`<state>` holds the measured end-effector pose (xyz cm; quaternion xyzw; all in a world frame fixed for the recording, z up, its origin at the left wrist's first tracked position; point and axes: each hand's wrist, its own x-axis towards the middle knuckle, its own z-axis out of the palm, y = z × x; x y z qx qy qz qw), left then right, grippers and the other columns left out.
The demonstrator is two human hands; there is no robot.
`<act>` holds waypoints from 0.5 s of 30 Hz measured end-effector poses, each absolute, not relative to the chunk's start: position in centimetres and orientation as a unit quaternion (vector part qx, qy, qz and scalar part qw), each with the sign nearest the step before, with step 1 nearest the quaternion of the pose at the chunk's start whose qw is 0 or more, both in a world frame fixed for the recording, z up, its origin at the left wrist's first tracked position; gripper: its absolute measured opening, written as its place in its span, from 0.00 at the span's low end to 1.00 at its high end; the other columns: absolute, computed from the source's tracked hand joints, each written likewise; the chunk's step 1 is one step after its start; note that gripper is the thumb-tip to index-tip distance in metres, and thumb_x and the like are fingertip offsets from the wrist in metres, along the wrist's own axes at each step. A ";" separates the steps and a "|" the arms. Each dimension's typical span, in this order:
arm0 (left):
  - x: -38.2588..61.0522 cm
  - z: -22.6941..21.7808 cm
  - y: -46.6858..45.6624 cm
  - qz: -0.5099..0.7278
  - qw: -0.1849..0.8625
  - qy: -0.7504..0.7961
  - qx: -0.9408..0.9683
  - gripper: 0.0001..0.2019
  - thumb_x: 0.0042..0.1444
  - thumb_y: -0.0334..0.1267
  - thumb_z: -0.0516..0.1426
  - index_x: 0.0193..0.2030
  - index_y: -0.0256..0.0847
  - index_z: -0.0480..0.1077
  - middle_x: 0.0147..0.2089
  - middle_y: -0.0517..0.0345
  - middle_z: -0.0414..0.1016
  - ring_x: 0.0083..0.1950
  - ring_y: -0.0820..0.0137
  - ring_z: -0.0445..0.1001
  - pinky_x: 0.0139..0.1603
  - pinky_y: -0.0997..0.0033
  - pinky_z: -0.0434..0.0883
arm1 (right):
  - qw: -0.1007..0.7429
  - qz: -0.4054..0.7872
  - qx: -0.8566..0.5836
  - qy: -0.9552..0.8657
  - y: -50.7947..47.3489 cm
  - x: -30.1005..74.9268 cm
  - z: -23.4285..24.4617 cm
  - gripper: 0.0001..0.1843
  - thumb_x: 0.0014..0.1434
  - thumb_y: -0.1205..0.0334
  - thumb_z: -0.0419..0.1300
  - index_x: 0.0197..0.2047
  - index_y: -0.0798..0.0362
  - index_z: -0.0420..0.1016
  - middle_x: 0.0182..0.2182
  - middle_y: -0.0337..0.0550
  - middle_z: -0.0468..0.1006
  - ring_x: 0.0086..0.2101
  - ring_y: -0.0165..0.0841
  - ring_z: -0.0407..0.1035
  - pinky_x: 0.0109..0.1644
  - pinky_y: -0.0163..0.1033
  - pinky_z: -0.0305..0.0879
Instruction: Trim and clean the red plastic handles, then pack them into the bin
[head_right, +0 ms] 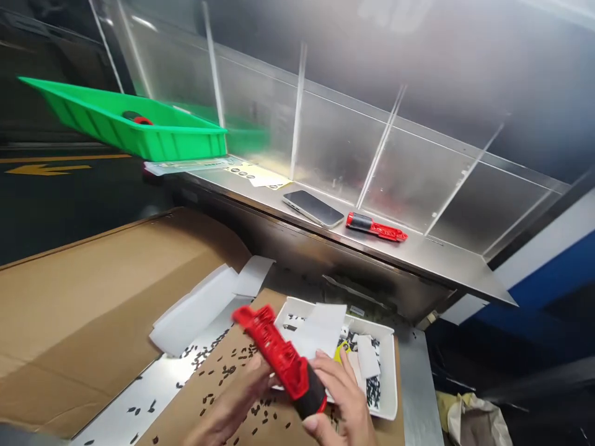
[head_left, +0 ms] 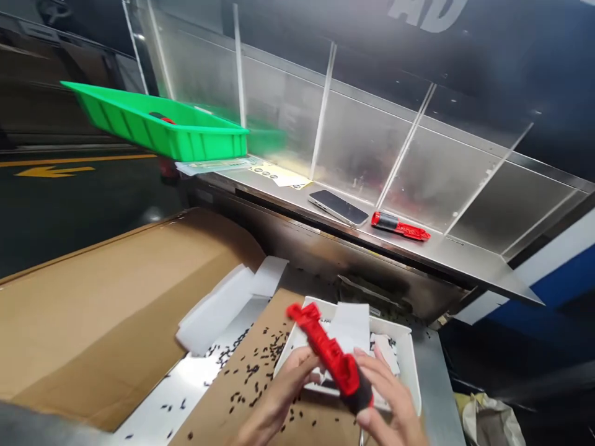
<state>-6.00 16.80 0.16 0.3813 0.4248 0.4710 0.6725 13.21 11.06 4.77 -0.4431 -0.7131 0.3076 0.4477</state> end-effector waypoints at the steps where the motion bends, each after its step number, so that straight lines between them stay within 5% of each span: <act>1: -6.1 -0.1 16.4 0.471 0.651 0.426 0.416 0.22 0.45 0.57 0.64 0.37 0.40 0.76 0.38 0.49 0.77 0.46 0.53 0.75 0.51 0.56 0.72 | 0.449 0.354 -0.451 -0.686 10.6 13.8 5.5 0.24 0.59 0.43 0.58 0.56 0.42 0.74 0.54 0.47 0.75 0.57 0.48 0.65 0.66 0.55 0.50; 4: -5.7 -1.1 15.5 0.473 0.547 0.415 0.553 0.45 0.40 0.60 0.66 0.63 0.44 0.61 0.67 0.42 0.58 0.68 0.46 0.54 0.68 0.49 0.54 | 0.447 0.495 -0.459 -0.587 9.5 15.3 7.6 0.26 0.56 0.39 0.60 0.48 0.50 0.80 0.46 0.50 0.77 0.47 0.42 0.68 0.54 0.43 0.63; 6: -5.0 -1.7 14.8 0.446 0.505 0.384 0.632 0.62 0.33 0.64 0.67 0.71 0.44 0.42 0.75 0.42 0.37 0.73 0.44 0.36 0.71 0.45 0.41 | 0.449 0.568 -0.444 -0.528 9.1 15.9 8.5 0.27 0.53 0.38 0.62 0.42 0.54 0.81 0.37 0.47 0.77 0.38 0.35 0.67 0.44 0.36 0.64; 8: -4.3 -1.9 14.1 0.443 0.465 0.386 0.662 0.67 0.33 0.66 0.66 0.72 0.43 0.32 0.75 0.43 0.28 0.74 0.45 0.28 0.71 0.44 0.36 | 0.466 0.604 -0.441 -0.473 9.0 16.1 8.9 0.25 0.51 0.40 0.65 0.38 0.55 0.81 0.31 0.43 0.75 0.31 0.30 0.64 0.35 0.31 0.61; 11: -3.7 -2.4 13.0 0.507 0.436 0.418 0.615 0.57 0.47 0.65 0.59 0.72 0.44 0.28 0.76 0.47 0.26 0.74 0.50 0.29 0.71 0.46 0.35 | 0.506 0.621 -0.439 -0.406 8.8 16.3 9.0 0.21 0.50 0.45 0.69 0.36 0.57 0.80 0.27 0.39 0.73 0.27 0.24 0.62 0.32 0.27 0.59; 15: -2.5 -4.7 11.7 0.397 0.645 0.261 0.599 0.53 0.46 0.69 0.56 0.72 0.42 0.42 0.74 0.41 0.44 0.73 0.48 0.43 0.71 0.49 0.43 | 0.530 0.675 -0.393 -0.330 9.0 16.5 8.6 0.18 0.50 0.51 0.71 0.31 0.59 0.79 0.21 0.35 0.70 0.22 0.21 0.61 0.29 0.26 0.60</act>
